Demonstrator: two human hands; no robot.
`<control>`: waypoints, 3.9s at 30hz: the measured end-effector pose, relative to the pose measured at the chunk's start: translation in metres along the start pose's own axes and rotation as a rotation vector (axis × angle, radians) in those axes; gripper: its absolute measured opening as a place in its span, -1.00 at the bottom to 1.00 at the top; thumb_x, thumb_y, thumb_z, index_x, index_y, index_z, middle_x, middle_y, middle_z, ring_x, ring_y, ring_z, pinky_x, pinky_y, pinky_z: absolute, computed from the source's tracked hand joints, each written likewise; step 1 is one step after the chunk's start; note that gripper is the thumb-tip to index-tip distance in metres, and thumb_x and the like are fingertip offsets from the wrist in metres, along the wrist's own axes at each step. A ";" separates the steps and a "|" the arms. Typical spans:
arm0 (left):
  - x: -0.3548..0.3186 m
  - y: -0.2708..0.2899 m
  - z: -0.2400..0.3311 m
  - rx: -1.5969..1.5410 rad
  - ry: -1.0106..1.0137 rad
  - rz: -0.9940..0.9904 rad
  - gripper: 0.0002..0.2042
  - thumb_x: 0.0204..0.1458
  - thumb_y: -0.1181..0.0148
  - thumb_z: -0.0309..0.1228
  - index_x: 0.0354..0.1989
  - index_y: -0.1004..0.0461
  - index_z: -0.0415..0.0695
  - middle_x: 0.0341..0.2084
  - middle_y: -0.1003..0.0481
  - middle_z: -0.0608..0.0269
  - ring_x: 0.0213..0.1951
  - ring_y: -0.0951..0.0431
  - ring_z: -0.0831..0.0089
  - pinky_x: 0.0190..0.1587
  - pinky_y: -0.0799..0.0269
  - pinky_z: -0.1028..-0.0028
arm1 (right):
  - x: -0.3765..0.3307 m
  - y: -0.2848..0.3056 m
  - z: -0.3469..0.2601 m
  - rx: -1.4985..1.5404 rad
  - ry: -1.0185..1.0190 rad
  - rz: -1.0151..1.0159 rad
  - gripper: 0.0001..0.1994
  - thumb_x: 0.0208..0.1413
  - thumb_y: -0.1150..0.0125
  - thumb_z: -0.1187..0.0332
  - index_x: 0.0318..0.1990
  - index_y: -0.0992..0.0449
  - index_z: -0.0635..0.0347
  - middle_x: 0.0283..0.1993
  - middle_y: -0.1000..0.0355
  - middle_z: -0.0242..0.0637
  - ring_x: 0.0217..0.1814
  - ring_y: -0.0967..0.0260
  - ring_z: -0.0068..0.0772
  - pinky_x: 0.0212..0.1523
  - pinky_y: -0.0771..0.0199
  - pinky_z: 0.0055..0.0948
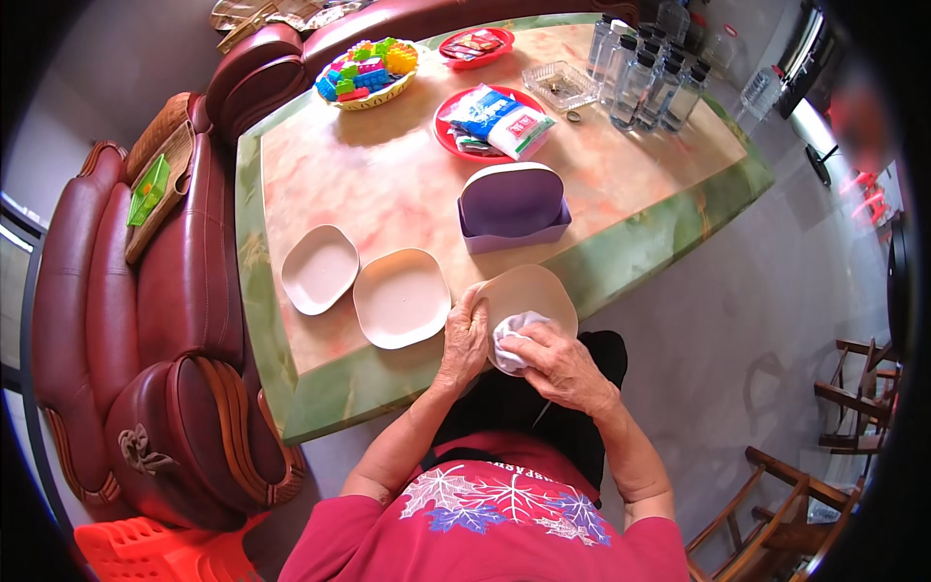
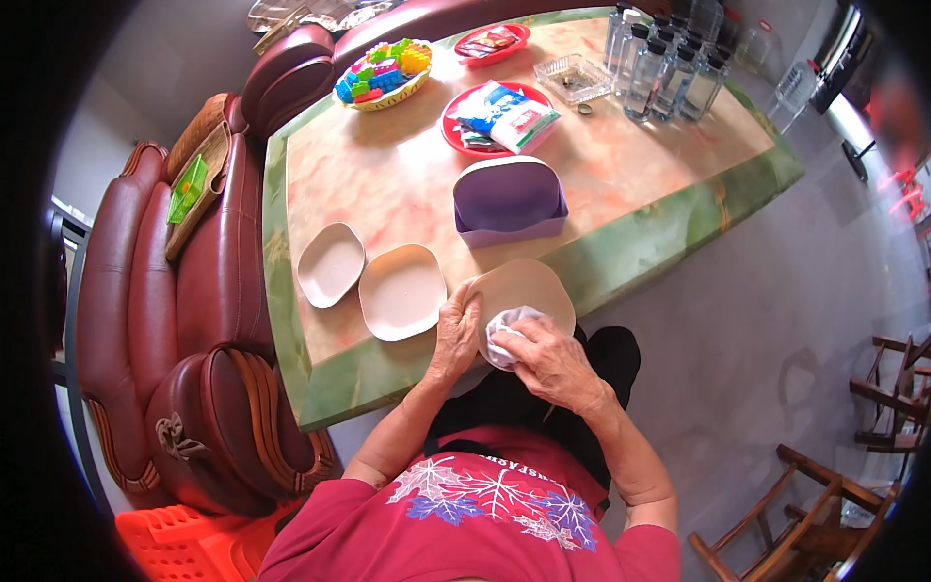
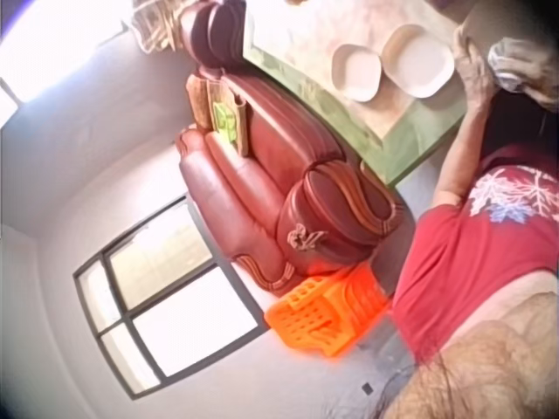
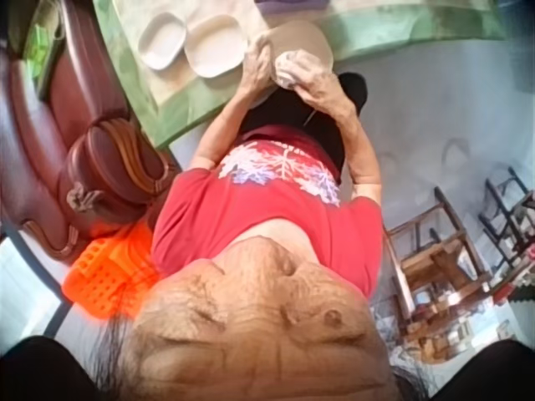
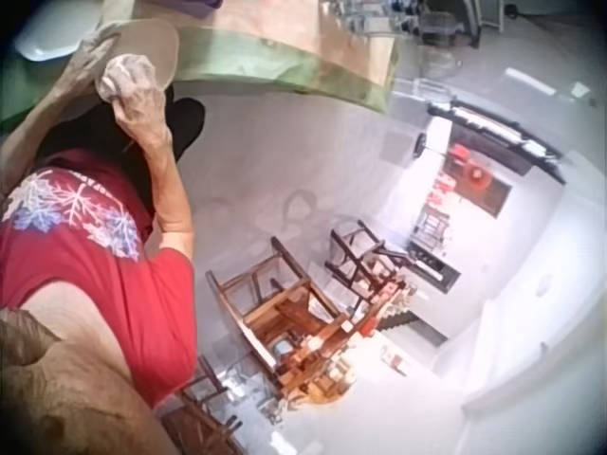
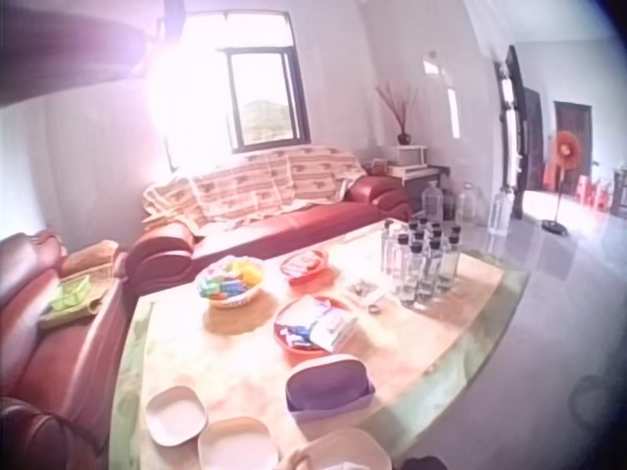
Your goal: The person wipes several small plastic plates and bowls with a white cloth. They handle the items one at a time, wiping the interior and exterior surfaces before placing them into a purple container on the table.
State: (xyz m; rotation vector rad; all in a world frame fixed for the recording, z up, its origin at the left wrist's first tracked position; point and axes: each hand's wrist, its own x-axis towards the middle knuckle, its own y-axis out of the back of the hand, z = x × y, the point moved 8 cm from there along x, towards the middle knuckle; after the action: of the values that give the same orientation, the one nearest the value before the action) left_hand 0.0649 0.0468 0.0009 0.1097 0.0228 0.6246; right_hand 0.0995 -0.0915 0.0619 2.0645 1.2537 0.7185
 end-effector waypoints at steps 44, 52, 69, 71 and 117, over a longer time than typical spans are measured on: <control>-0.001 0.000 -0.002 0.041 -0.009 0.036 -0.76 0.24 0.08 -0.47 0.02 -0.42 -0.23 -0.35 -0.52 -0.01 -0.29 -0.50 0.34 -0.15 -0.42 0.35 | -0.018 -0.009 -0.025 -0.450 0.153 0.202 -0.77 -0.05 -0.20 0.38 -0.18 -0.53 0.11 -0.22 -0.43 -0.17 -0.12 -0.36 -0.16 -0.10 -0.39 -0.22; -0.002 0.001 0.001 0.008 0.006 0.080 -0.76 0.25 0.08 -0.48 0.02 -0.42 -0.24 -0.34 -0.54 0.07 -0.29 -0.50 0.43 -0.15 -0.43 0.42 | -0.067 0.056 0.027 -0.176 -0.180 0.495 -0.60 -0.20 -0.37 0.55 -0.10 -0.49 0.16 -0.12 -0.35 -0.11 -0.07 -0.33 0.00 -0.08 -0.41 -0.14; -0.033 -0.007 0.014 -0.231 -0.034 -0.082 -0.74 0.26 0.00 -0.47 0.07 -0.43 -0.25 -0.19 -0.51 0.33 -0.15 -0.43 0.60 -0.04 -0.37 0.57 | -0.065 0.059 0.050 0.098 -0.277 0.860 -0.66 -0.06 -0.26 0.61 -0.07 -0.51 0.18 -0.14 -0.31 -0.24 -0.20 -0.39 -0.30 -0.25 -0.48 -0.42; -0.036 -0.013 0.011 -0.270 0.003 -0.121 -0.74 0.26 0.00 -0.47 0.07 -0.43 -0.25 -0.20 -0.50 0.34 -0.15 -0.43 0.60 -0.04 -0.37 0.57 | -0.071 0.070 0.061 0.190 -0.278 0.968 -0.65 -0.06 -0.27 0.60 -0.06 -0.50 0.18 -0.13 -0.31 -0.23 -0.19 -0.39 -0.30 -0.24 -0.47 -0.43; -0.069 -0.035 0.025 -0.062 0.179 -0.525 -0.80 0.10 -0.08 -0.47 -0.15 -0.49 -0.29 -0.44 -0.56 0.26 -0.35 -0.49 0.56 -0.26 -0.45 0.43 | -0.054 0.051 0.024 -0.218 -0.123 0.525 -0.42 -0.19 -0.40 0.35 0.10 -0.39 0.04 -0.24 -0.35 -0.21 -0.25 -0.38 -0.09 -0.23 -0.43 -0.18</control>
State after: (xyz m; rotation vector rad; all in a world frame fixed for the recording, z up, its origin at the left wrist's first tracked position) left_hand 0.0313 -0.0243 0.0215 -0.0147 0.1985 0.1083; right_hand 0.1239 -0.1640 0.0758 2.2260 0.5324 0.8942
